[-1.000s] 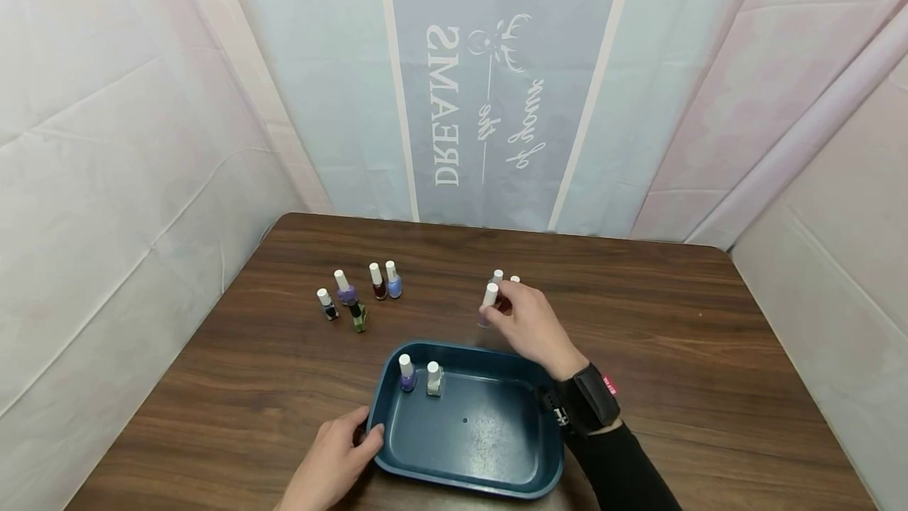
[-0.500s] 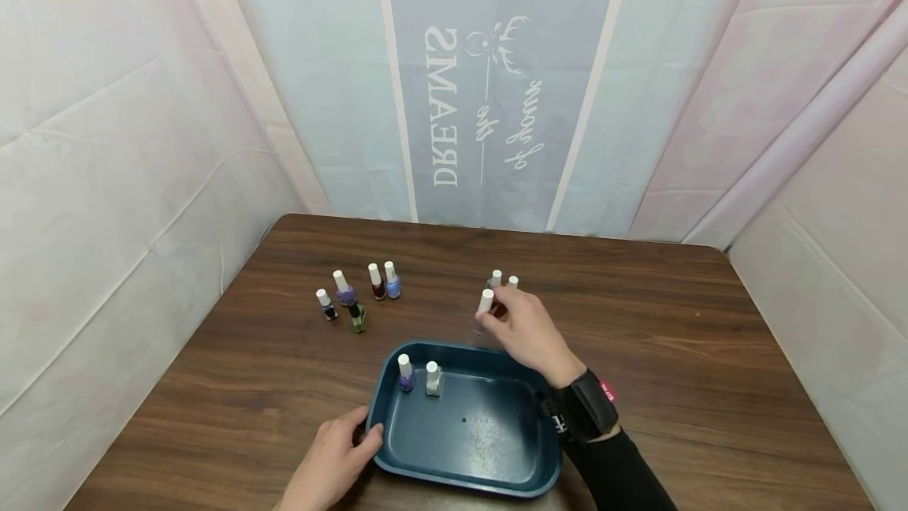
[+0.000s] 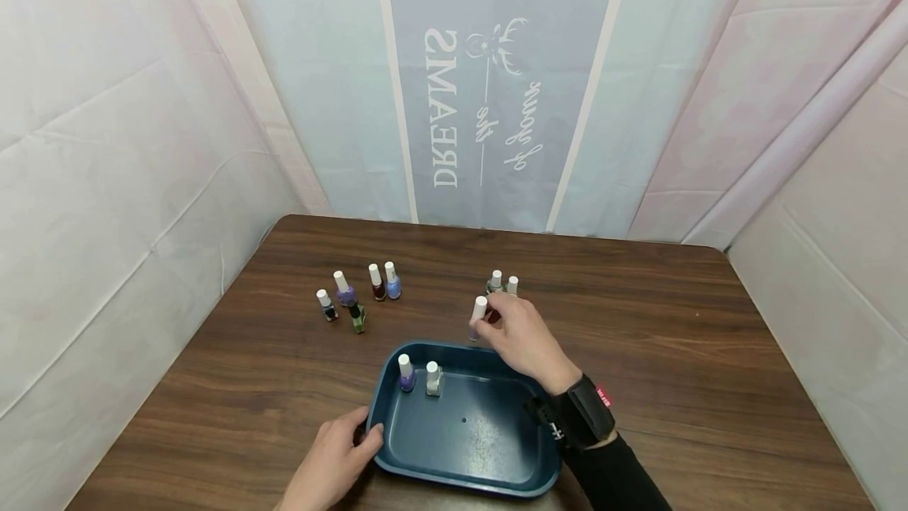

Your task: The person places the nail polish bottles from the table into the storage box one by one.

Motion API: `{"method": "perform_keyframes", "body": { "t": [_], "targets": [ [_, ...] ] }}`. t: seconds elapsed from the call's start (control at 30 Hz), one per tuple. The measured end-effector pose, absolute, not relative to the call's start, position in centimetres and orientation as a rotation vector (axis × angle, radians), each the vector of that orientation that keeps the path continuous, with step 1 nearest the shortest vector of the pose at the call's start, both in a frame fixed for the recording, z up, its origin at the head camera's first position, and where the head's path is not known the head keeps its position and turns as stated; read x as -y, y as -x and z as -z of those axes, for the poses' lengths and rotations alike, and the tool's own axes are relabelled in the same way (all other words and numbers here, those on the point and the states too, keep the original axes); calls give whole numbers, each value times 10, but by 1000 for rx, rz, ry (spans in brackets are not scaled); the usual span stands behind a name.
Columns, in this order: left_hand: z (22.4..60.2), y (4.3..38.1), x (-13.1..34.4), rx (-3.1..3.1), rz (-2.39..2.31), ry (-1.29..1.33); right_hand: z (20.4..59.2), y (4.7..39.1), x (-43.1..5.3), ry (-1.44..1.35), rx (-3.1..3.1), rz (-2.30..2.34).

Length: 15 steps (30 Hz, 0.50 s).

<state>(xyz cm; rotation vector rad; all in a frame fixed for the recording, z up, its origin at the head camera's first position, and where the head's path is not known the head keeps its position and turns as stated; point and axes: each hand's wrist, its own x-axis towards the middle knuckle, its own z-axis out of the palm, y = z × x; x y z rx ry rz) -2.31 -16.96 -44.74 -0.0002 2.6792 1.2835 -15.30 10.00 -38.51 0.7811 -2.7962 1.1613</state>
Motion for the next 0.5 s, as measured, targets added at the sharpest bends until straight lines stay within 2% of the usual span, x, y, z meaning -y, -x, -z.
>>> {"method": "perform_keyframes", "body": {
  "t": [0.5],
  "targets": [
    [447, 25, 169, -2682, -1251, 15, 386, 148, -95, -827, 2797, -1167]
  ]
}}
